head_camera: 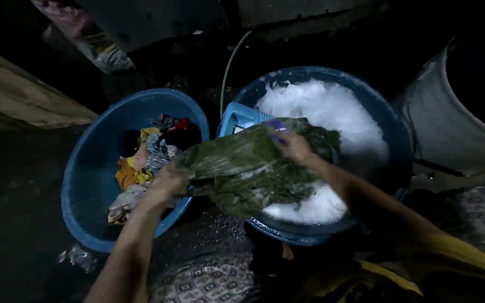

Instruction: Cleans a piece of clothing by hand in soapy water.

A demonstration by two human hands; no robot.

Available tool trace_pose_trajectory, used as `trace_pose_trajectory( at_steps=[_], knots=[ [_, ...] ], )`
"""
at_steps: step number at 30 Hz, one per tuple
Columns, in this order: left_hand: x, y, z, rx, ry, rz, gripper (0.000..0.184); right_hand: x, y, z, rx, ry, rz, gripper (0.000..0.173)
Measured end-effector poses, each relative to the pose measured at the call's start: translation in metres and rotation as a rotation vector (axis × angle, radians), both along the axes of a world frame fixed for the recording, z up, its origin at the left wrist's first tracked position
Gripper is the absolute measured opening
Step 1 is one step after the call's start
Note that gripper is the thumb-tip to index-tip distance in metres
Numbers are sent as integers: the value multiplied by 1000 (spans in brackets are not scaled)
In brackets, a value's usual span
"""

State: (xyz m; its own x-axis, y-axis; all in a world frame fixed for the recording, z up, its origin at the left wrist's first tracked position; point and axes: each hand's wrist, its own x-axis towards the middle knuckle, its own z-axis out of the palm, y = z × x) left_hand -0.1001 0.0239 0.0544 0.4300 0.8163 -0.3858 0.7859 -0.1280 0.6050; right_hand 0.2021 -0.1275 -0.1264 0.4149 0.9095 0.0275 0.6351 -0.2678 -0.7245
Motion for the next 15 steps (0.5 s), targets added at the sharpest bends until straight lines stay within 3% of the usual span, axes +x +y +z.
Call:
trace_pose_trajectory(
  at_steps=[2,3,4,6,8,10,13,15],
  knots=[
    [4,4,0,-25,-57,1,35,47,-21,-8,-61,52,-172,56],
    [10,2,1,-24,-74,-5,33,41,-18,6,-73,66,-241,55],
    [20,1,4,-27,-81,-9,32,15,-8,34,-57,70,-265,52],
    [36,-6,10,-29,-112,-12,32,-68,11,87,37,145,-103,50],
    [35,-15,15,-46,-215,37,35,-124,7,94,58,237,143,53],
    [26,-17,25,-88,-304,127,32,-95,-5,59,57,210,114,50],
    [25,-30,44,-206,-417,142,31,12,-27,-8,-90,137,-42,54],
    [37,-35,52,-261,-507,82,32,57,-25,-4,-122,215,-114,49]
  ],
)
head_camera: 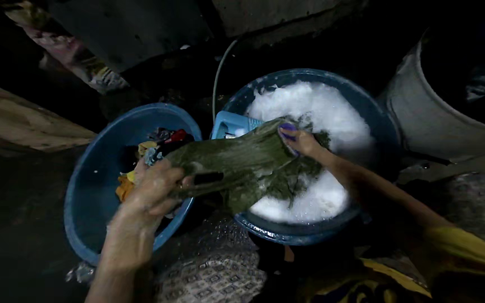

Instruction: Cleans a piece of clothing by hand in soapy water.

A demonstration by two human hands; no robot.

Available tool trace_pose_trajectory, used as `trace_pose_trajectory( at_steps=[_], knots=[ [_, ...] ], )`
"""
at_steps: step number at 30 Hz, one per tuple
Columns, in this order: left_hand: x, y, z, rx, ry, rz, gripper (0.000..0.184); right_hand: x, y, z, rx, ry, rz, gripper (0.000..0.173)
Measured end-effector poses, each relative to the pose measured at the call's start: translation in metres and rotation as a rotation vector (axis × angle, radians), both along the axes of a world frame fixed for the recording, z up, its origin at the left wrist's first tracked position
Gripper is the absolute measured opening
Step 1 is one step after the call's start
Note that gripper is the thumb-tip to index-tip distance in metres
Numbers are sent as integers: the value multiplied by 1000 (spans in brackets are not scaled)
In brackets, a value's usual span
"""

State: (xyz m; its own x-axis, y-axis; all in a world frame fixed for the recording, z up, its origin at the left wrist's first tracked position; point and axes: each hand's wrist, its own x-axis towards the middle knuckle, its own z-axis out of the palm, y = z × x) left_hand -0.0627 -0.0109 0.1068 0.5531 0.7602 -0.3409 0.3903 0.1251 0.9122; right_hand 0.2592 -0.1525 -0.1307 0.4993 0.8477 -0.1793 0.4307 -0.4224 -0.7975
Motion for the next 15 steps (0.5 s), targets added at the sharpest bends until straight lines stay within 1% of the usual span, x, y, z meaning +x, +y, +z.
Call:
trace_pose_trajectory(
  at_steps=[1,2,3,4,5,6,7,8,9,10,11,12,13,14,15],
  knots=[
    [1,1,6,-21,-111,-23,28,12,3,10,20,100,-55,47],
    [-3,9,9,-62,-287,-45,23,19,2,27,70,255,-117,45],
    [-9,22,7,-120,-497,-54,20,24,-2,42,179,416,-164,44],
    [-11,31,2,-135,-667,-28,23,27,-8,55,327,566,-201,43],
    [-8,33,-6,-132,-769,25,29,31,-17,63,471,693,-216,44],
    [-3,27,-19,-144,-754,92,40,31,-27,66,558,730,-263,45],
    [0,19,-36,-206,-657,118,52,27,-37,63,582,646,-349,46],
    [3,11,-53,-294,-509,83,63,26,-46,57,530,488,-432,50],
    [10,3,-66,-338,-323,-7,72,25,-54,50,426,310,-465,55],
    [16,-3,-73,-331,-149,-138,73,23,-60,40,269,137,-457,59],
    [21,-10,-76,-271,19,-268,62,18,-67,27,63,11,-415,59],
    [26,-19,-77,-161,189,-372,44,11,-73,13,-129,-46,-353,54],
    [28,-23,-77,-58,371,-492,50,3,-76,0,-255,-59,-296,45],
    [26,-22,-78,47,539,-599,63,-3,-79,-4,-300,-59,-253,36],
    [21,-18,-79,123,680,-677,72,-5,-83,1,-273,-51,-225,30]
  ],
)
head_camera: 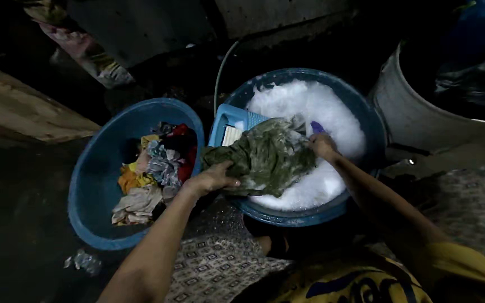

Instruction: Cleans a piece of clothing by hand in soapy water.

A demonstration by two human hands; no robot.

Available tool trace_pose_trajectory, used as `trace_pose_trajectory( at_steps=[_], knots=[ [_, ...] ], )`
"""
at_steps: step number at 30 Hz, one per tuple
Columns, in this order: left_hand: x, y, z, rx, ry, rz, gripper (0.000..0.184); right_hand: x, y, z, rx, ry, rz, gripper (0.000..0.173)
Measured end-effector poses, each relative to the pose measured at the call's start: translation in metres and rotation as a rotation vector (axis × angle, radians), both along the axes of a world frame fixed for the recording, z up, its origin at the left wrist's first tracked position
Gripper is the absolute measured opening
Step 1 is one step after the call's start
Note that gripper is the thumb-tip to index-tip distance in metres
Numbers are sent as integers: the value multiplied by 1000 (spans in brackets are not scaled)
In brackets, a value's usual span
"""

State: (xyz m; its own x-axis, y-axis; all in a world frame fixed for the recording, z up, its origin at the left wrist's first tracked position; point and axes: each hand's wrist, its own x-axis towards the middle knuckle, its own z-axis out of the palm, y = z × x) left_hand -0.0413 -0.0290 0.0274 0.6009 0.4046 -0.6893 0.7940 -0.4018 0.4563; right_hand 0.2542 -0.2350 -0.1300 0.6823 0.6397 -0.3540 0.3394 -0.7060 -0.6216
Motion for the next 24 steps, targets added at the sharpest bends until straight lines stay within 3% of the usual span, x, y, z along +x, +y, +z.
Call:
trace_pose_trajectory(
  at_steps=[3,5,7,10,11,13,15,16,18,20,22,24],
  knots=[
    [-30,11,9,71,230,-77,66,-2,-26,40,231,-41,9,23],
    [-45,10,31,4,175,-85,44,5,-46,69,346,-155,-18,20],
    [-66,11,43,-197,-231,70,18,15,-54,102,492,-243,-74,22],
    [-81,16,40,-436,-803,504,13,38,-29,144,705,-365,-164,31],
    [-76,18,36,-469,-925,698,8,44,-12,155,718,-379,-172,32],
    [-57,27,27,-518,-1053,987,17,48,28,168,616,-351,-186,30],
    [-35,32,17,-459,-1027,1126,26,38,68,163,446,-294,-134,41],
    [-27,32,14,-417,-995,1102,26,23,87,157,440,-263,-87,49],
    [-18,36,2,-283,-866,992,28,-32,122,145,608,-189,50,52],
    [-12,41,-7,-55,-656,835,54,-106,148,132,747,-57,314,56],
    [-15,48,-8,157,-465,729,50,-168,165,121,631,32,546,59],
    [-26,51,1,219,-382,714,51,-183,170,108,532,-16,626,56]
  ],
)
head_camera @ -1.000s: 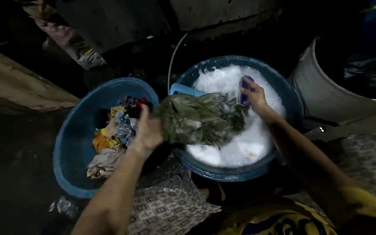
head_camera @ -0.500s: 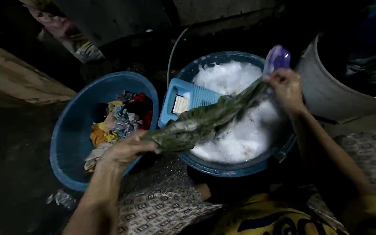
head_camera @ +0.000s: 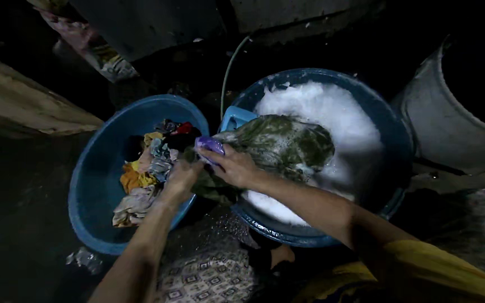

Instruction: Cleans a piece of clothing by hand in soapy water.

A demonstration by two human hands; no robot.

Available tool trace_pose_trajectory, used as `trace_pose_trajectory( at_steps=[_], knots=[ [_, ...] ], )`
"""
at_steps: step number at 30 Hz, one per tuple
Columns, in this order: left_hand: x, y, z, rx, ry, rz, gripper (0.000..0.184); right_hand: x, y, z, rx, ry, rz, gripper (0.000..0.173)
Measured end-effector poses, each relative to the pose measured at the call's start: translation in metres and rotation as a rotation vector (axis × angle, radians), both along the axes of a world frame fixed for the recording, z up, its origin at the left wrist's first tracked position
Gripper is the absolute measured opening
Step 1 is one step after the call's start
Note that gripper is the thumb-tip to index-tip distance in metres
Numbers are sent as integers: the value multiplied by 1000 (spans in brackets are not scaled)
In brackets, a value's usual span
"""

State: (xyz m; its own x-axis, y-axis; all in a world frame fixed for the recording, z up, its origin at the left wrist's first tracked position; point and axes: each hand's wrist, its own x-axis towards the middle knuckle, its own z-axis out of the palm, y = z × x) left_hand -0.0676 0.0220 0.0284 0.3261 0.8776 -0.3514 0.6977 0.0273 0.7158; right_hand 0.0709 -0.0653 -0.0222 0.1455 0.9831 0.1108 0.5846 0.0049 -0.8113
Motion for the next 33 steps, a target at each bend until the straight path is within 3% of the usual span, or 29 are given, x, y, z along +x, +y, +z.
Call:
trace_pose_trajectory(
  at_steps=[2,5,7,8,10,12,14,16,18,20,22,23,25,27,30,33],
  knots=[
    [-12,-4,6,-17,-64,38,50,38,-13,-31,-22,-51,-90,55],
    [-24,0,9,-30,-124,21,48,156,-42,-100,-184,-156,-367,59],
    [-18,1,13,-19,-103,-15,50,201,-53,-100,-364,-138,-495,57],
    [-11,0,15,1,-91,-25,50,194,-51,-83,-373,-127,-526,54],
    [4,-5,22,41,-75,-19,52,123,-38,-33,-182,-57,-487,50],
    [4,-7,22,21,-98,21,58,29,-38,1,-90,67,-229,54],
    [-9,-7,24,-8,-143,79,55,1,-51,-15,-83,105,-72,51],
    [-22,-10,28,-25,-191,115,49,52,-71,-66,-60,44,-169,51],
    [-28,-12,30,-41,-200,129,45,124,-102,-115,-212,-42,-298,55],
    [-24,-9,30,-61,-197,136,45,168,-119,-119,-323,-54,-453,55],
    [-20,-8,30,-67,-205,136,46,150,-109,-81,-290,-4,-581,54],
    [-18,-7,31,-69,-215,129,45,118,-96,-57,-154,20,-586,53],
    [-18,-12,33,-75,-238,125,45,40,-71,-25,1,113,-357,55],
    [-26,-16,40,-65,-289,153,48,-4,-64,-24,-52,153,-101,55],
    [-47,-21,52,-24,-351,236,44,42,-93,-88,-32,64,-202,57],
    [-54,-25,55,-38,-379,291,40,130,-147,-129,-318,-60,-298,59]
  ],
)
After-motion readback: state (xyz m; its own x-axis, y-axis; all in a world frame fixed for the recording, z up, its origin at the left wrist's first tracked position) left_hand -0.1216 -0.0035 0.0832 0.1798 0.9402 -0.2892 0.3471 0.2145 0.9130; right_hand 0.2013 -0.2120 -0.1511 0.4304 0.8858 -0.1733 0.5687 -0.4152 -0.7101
